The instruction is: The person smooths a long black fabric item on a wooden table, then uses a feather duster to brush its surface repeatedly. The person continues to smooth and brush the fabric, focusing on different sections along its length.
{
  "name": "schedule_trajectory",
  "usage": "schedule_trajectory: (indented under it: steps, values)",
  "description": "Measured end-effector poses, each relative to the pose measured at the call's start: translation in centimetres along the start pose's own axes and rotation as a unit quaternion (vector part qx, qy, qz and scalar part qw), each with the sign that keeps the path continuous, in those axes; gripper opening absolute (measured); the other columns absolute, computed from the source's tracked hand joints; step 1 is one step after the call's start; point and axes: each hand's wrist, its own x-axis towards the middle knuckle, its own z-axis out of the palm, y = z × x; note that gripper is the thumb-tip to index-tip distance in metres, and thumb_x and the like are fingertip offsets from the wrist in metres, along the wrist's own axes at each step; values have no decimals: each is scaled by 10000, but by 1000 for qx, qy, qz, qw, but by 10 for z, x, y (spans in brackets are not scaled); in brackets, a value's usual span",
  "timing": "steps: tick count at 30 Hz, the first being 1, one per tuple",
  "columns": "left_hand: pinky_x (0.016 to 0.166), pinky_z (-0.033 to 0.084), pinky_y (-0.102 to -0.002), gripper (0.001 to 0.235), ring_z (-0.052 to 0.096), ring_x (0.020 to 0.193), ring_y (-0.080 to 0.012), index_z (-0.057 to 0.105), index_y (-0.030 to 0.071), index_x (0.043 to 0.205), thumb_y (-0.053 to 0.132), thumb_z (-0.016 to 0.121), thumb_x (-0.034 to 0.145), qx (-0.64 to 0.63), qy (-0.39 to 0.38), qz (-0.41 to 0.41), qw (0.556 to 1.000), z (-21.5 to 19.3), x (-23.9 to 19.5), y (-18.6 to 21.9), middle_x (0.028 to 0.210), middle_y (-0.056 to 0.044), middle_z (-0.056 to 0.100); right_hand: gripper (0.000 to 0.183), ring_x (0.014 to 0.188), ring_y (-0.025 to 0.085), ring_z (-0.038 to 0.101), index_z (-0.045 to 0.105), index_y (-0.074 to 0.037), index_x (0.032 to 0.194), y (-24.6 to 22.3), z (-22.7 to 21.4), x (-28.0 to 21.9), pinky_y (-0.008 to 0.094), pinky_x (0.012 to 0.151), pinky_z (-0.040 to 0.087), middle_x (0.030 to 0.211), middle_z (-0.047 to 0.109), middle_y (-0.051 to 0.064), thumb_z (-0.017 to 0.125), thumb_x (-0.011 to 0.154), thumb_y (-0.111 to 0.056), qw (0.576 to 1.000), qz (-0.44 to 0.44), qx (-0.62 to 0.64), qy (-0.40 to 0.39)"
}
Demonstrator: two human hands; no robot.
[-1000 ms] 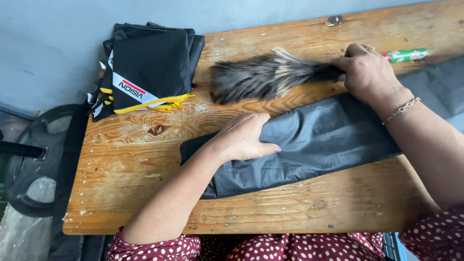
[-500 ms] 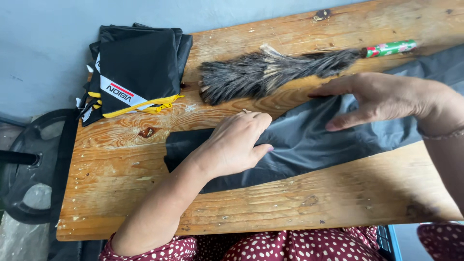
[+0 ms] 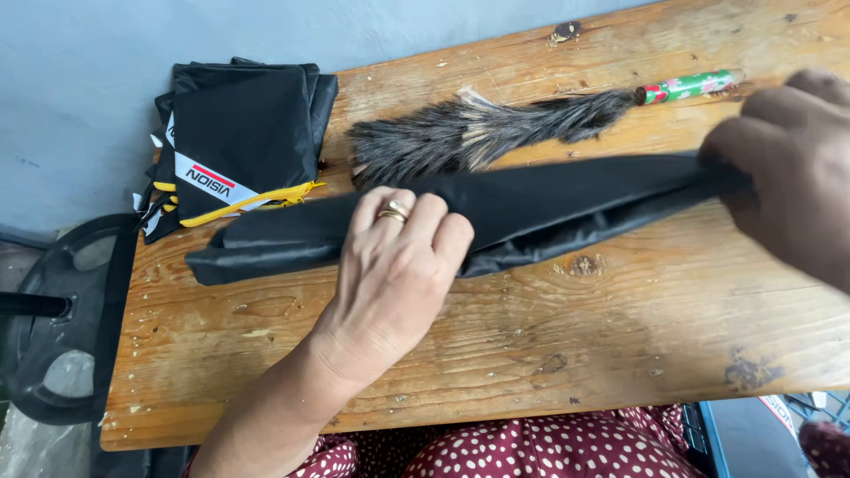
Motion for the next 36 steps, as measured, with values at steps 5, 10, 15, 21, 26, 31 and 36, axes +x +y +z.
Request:
schedule_trajectory:
  steps: [5, 10, 15, 21, 26, 31, 36]
  values:
    - [766, 465, -410, 289, 490, 793, -276, 503, 120, 880, -79, 631, 714, 79, -88, -38, 992, 26, -14, 0, 872, -84, 464, 153, 811, 327, 549, 658, -86, 955, -45, 26, -30, 457, 865, 478, 855, 523, 100, 583, 938, 47, 991, -106, -20, 83]
    - [1123, 328, -674, 1054, 347, 1414, -557, 301, 16, 1574, -70, 682, 595, -25, -269, -57, 961, 69, -33, 8, 1603, -360, 214, 246, 863, 358, 519, 592, -72, 979, -61, 69, -52, 470, 820, 484, 970, 535, 135, 556, 776, 61, 993, -90, 65, 36]
    - [1141, 161, -729, 922, 185, 1490, -533, 212, 64, 1617, 74, 640, 802, -136, -385, -60, 911, 88, -33, 12, 1661, -292, 151, 696, 1300, 389, 550, 593, -86, 1198, -66, 59, -49, 449, 1158, 443, 1344, 546, 187, 767, 525, -131, 992, -2, 123, -38]
    - [975, 473, -670, 611, 520, 1268, -589, 409, -9, 1527, 135, 457, 935, -27, -359, -6, 933, 100, -47, 28, 1494, -398, 423, 761, 1483, 380, 434, 519, -124, 1394, -58, 73, -58, 531, 1223, 328, 1608, 449, 143, 703, 656, -160, 992, -2, 57, -112]
    - [927, 444, -553, 655, 629, 996, -415, 627, -1, 1207, 589, 623, 923, -142, -303, -28, 942, 73, -30, 22, 1187, -241, 583, 808, 1515, 380, 364, 470, -118, 1419, -61, 71, -62, 552, 1184, 328, 1638, 379, 165, 686, 642, -165, 984, -12, 59, -167]
    - [1184, 120, -741, 898, 243, 1509, -521, 426, -10, 1517, 693, 470, 960, -110, -225, -55, 967, 104, -37, 12, 1674, -257, 164, 605, 1414, 400, 497, 717, -110, 1223, -62, 39, 4, 483, 1140, 399, 1447, 569, 255, 776, 786, -525, 945, 9, 272, -182]
    - [1186, 115, -722, 984, 149, 1539, -512, 302, 2, 1586, 730, 483, 948, -132, -241, -67, 959, 116, -43, 14, 1683, -283, 98, 623, 1516, 412, 303, 410, 5, 1567, -46, 116, 73, 502, 1208, 266, 1602, 413, 244, 445, 954, -101, 989, 33, 112, -91]
